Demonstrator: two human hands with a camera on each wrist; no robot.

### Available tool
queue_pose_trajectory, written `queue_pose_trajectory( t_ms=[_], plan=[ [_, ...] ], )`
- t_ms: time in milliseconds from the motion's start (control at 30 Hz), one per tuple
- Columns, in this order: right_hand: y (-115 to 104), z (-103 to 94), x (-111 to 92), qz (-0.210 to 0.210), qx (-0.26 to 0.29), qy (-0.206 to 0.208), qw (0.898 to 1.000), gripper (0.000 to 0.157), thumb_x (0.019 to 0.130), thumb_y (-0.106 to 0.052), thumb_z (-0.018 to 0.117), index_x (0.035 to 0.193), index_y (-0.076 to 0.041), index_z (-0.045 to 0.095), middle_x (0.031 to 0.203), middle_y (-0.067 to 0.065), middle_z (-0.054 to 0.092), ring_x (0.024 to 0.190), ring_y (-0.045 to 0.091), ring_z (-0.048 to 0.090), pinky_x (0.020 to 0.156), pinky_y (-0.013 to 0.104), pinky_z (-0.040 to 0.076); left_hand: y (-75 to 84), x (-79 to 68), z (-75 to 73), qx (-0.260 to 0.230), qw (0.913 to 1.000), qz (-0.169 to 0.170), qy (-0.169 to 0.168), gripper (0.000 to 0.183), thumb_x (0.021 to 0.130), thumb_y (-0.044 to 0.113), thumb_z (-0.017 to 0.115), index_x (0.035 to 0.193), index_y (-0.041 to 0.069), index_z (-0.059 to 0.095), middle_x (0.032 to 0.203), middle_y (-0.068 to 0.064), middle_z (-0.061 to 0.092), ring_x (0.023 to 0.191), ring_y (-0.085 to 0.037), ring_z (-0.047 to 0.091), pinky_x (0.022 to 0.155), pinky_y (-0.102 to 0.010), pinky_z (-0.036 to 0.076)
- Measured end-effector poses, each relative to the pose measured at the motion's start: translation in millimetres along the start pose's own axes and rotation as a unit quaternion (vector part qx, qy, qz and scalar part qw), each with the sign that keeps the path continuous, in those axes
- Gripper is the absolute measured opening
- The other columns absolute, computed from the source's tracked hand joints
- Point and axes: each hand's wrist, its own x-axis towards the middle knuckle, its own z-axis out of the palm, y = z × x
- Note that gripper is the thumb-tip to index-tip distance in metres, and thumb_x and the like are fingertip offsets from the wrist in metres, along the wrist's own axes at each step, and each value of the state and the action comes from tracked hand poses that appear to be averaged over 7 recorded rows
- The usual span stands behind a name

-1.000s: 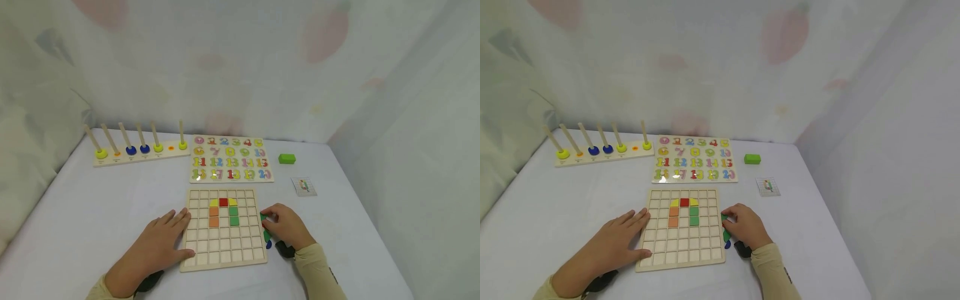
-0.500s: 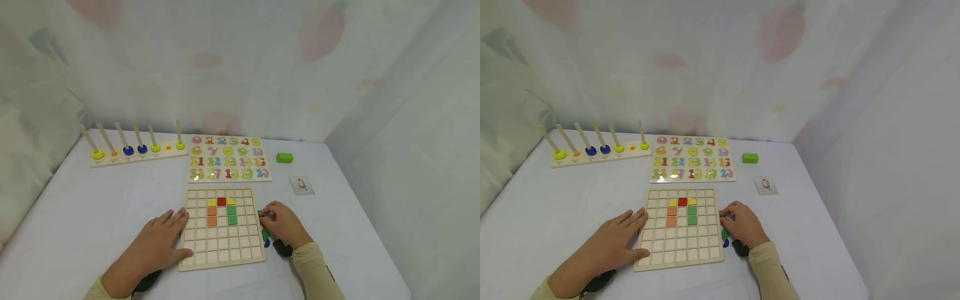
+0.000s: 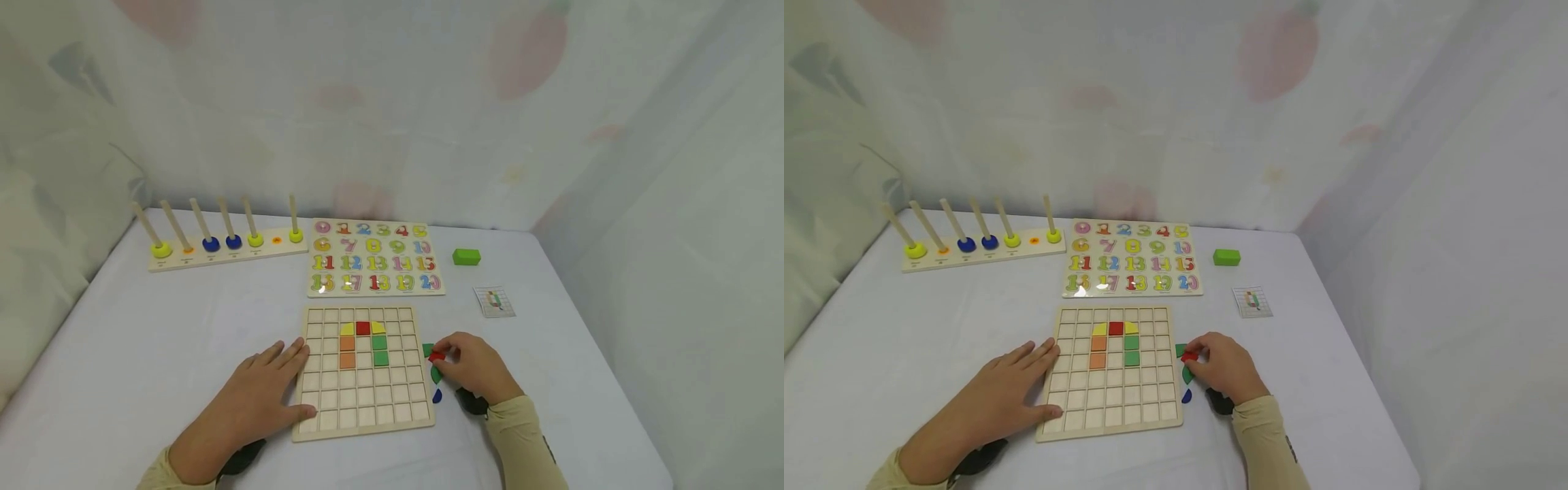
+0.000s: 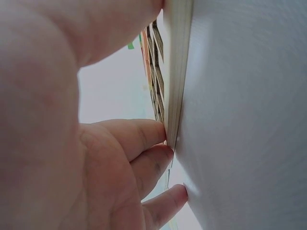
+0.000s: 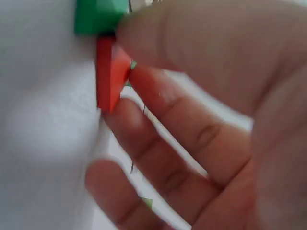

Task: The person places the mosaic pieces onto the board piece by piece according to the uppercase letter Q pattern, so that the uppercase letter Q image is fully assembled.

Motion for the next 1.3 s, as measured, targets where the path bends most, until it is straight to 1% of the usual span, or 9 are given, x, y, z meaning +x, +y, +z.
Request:
queue_pose_trajectory(
  t_ms=[133,267,500,733,867,1000,1067,1167,1300],
  plan=[
    [-1,-0.8,0,0.022,0.009,0.014,1.0,0.02,0.089,-0.016,0.085,0.107,-0.022,0.08,0.097,-0.01,0.066,0.087,0.016,0.057,0.074,0.036,0.051,-0.1,-0.1,-0.5,-0.003,1.0,0.001,-0.001,0.114,0.082,0.079,0.074,0.163,0.004,0.044,0.17,-0.015,0.037,0.152,-0.05,0.034,0.112,-0.074,0.034],
    [0,-0.3,0,0.026,0.017,0.034,0.999,0.022,0.09,-0.011,0.079,0.11,-0.02,0.081,0.106,-0.006,0.069,0.086,0.015,0.058,0.076,0.037,0.052,0.0,-0.8,-0.4,-0.008,1.0,0.005,0.001,0.113,0.083,0.078,0.074,0.163,0.004,0.044,0.169,-0.015,0.038,0.151,-0.05,0.035,0.111,-0.074,0.035],
    [3,1.9,0,0.044,-0.011,0.07,0.997,0.023,0.092,-0.015,0.079,0.114,-0.02,0.084,0.118,-0.002,0.074,0.096,0.017,0.066,0.086,0.044,0.058,0.6,-3.5,0.2,-0.01,0.9999,0.007,0.002,0.111,0.084,0.076,0.075,0.163,0.004,0.044,0.169,-0.014,0.038,0.151,-0.05,0.035,0.112,-0.073,0.035],
    [2,-0.7,-2,0.038,-0.058,0.081,0.994,0.032,0.085,-0.017,0.083,0.117,-0.019,0.084,0.116,-0.001,0.075,0.093,0.018,0.066,0.074,0.038,0.058,2.1,-5.4,-0.9,-0.009,1.0,0.0,0.001,0.113,0.083,0.078,0.074,0.163,0.005,0.043,0.169,-0.014,0.038,0.152,-0.05,0.034,0.112,-0.074,0.034],
    [0,-1.9,-4,0.034,-0.071,0.096,0.992,0.03,0.086,-0.019,0.084,0.116,-0.014,0.083,0.115,0.003,0.076,0.102,0.023,0.071,0.084,0.045,0.061,2.4,-6.9,-1.4,-0.007,1.0,-0.002,0.004,0.113,0.083,0.078,0.074,0.163,0.005,0.044,0.169,-0.014,0.038,0.151,-0.05,0.035,0.112,-0.074,0.033],
    [-1,-1.7,-5,0.036,-0.055,0.104,0.992,0.029,0.088,-0.022,0.084,0.115,-0.013,0.082,0.116,0.004,0.077,0.107,0.025,0.071,0.089,0.049,0.06,2.3,-8.8,-1.8,-0.007,0.9999,0.0,0.008,0.112,0.083,0.077,0.075,0.163,0.004,0.044,0.169,-0.014,0.039,0.151,-0.05,0.035,0.112,-0.073,0.034],
    [-2,-1.0,-5,0.025,-0.042,0.109,0.993,0.026,0.089,-0.022,0.084,0.114,-0.014,0.083,0.115,0.002,0.077,0.107,0.025,0.071,0.089,0.049,0.06,1.9,-9.4,-1.8,-0.008,0.9999,0.002,0.011,0.111,0.083,0.076,0.075,0.163,0.005,0.044,0.169,-0.014,0.039,0.151,-0.05,0.036,0.112,-0.073,0.034],
    [-7,0.6,-6,0.003,-0.005,0.1,0.995,0.019,0.089,-0.02,0.085,0.108,-0.017,0.083,0.11,-0.004,0.076,0.088,0.021,0.069,0.073,0.042,0.059,1.0,-8.7,-1.6,-0.008,0.9998,0.008,0.014,0.109,0.085,0.074,0.076,0.163,0.005,0.045,0.169,-0.014,0.039,0.151,-0.049,0.036,0.112,-0.073,0.034],
    [-29,2.8,-8,-0.078,0.005,0.064,0.995,0.013,0.09,-0.019,0.085,0.102,-0.021,0.083,0.107,-0.009,0.075,0.073,0.015,0.06,0.06,0.031,0.051,-0.7,-7.7,-0.8,0.003,0.9997,0.014,0.018,0.108,0.085,0.074,0.075,0.162,0.004,0.045,0.168,-0.015,0.04,0.15,-0.049,0.037,0.112,-0.073,0.035]
  ],
)
